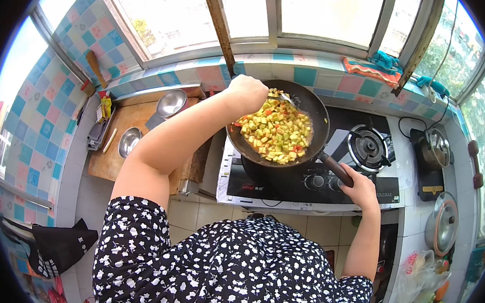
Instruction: The person stir-fries diced vegetables in a wok, retrieves noodles from the refrigerator, boils water in a pot, and adds the noodles to the boiling water. They then add cooked meat to the wok and continue stirring the mixture.
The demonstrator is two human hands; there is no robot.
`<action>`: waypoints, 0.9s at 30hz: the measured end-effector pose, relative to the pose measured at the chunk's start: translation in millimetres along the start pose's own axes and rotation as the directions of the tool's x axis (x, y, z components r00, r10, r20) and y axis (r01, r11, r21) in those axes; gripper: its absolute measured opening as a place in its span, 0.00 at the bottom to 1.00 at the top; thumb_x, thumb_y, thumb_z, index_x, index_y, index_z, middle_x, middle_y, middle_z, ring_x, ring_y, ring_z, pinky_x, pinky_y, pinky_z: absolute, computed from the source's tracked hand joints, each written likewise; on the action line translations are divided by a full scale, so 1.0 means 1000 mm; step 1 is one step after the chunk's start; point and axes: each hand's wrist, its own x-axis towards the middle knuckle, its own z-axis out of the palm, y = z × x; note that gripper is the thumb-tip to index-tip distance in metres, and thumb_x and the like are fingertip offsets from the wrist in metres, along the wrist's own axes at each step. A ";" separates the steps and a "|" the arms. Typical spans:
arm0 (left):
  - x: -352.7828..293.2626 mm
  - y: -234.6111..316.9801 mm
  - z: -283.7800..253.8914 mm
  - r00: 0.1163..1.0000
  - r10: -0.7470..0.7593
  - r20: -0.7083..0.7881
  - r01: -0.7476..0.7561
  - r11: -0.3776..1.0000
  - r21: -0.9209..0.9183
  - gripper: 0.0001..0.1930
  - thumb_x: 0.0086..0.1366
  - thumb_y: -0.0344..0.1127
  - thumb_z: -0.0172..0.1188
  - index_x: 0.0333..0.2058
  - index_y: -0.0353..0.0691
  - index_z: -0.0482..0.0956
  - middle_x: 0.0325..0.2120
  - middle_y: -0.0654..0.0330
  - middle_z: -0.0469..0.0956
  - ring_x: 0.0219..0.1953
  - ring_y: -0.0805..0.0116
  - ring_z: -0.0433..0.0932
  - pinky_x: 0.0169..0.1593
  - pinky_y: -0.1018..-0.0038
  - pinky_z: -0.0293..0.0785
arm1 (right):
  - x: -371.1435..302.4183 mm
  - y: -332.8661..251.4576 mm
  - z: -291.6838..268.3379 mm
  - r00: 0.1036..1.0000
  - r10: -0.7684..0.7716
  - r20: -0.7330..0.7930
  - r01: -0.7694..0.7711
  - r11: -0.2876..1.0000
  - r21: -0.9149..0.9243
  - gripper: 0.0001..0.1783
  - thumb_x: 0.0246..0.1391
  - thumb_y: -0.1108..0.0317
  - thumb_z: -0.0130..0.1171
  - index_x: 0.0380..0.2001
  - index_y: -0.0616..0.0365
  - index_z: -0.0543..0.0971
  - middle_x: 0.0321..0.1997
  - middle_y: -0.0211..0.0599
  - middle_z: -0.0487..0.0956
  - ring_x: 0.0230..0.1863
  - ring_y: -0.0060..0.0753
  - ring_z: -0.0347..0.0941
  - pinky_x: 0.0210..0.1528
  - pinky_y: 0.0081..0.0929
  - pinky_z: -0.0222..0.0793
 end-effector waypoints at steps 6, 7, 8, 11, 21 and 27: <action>-0.072 -0.053 0.004 0.993 -0.074 0.088 0.092 0.971 -0.220 0.16 0.64 0.45 0.54 0.47 0.47 0.80 0.36 0.54 0.81 0.43 0.55 0.78 0.47 0.63 0.74 | 0.001 0.000 -0.001 1.000 -0.021 0.008 0.021 1.000 0.013 0.37 0.42 0.66 0.64 0.59 0.35 0.69 0.41 0.39 0.81 0.42 0.44 0.77 0.47 0.37 0.71; -0.086 -0.059 0.008 0.996 -0.054 0.073 0.069 0.974 -0.215 0.16 0.64 0.44 0.54 0.47 0.47 0.80 0.36 0.54 0.81 0.42 0.55 0.79 0.46 0.62 0.74 | 0.002 0.002 0.000 1.000 -0.027 0.002 0.027 1.000 0.016 0.37 0.42 0.66 0.64 0.59 0.35 0.69 0.41 0.39 0.81 0.43 0.44 0.77 0.47 0.37 0.71; -0.098 -0.061 0.009 0.998 -0.034 0.058 0.046 0.977 -0.209 0.16 0.64 0.44 0.54 0.47 0.47 0.80 0.35 0.54 0.81 0.40 0.55 0.79 0.45 0.62 0.74 | 0.003 0.004 0.002 0.999 -0.033 -0.004 0.033 0.999 0.020 0.37 0.42 0.66 0.64 0.59 0.35 0.69 0.41 0.39 0.81 0.43 0.44 0.77 0.47 0.37 0.71; -0.129 -0.062 -0.008 0.999 -0.002 0.044 0.010 0.982 -0.189 0.15 0.65 0.45 0.54 0.44 0.46 0.81 0.35 0.58 0.82 0.39 0.55 0.79 0.45 0.62 0.75 | 0.000 0.003 0.001 1.000 -0.013 0.001 0.013 1.000 0.014 0.37 0.42 0.67 0.63 0.60 0.35 0.69 0.40 0.40 0.81 0.42 0.44 0.77 0.47 0.37 0.70; -0.121 -0.046 0.038 0.998 0.008 -0.057 -0.013 0.995 -0.095 0.12 0.62 0.45 0.57 0.41 0.50 0.81 0.27 0.57 0.80 0.35 0.57 0.81 0.37 0.64 0.76 | 0.004 -0.002 0.000 1.000 -0.028 0.010 0.027 0.998 0.052 0.36 0.42 0.67 0.65 0.59 0.34 0.70 0.40 0.42 0.80 0.42 0.45 0.77 0.47 0.36 0.71; -0.138 -0.066 -0.003 0.998 0.061 0.013 -0.060 0.996 -0.060 0.11 0.57 0.43 0.62 0.38 0.50 0.84 0.31 0.61 0.82 0.37 0.61 0.80 0.40 0.65 0.75 | 0.000 0.002 0.000 1.000 0.021 0.015 -0.022 0.998 0.051 0.36 0.43 0.66 0.64 0.59 0.33 0.70 0.42 0.40 0.80 0.42 0.45 0.77 0.48 0.36 0.70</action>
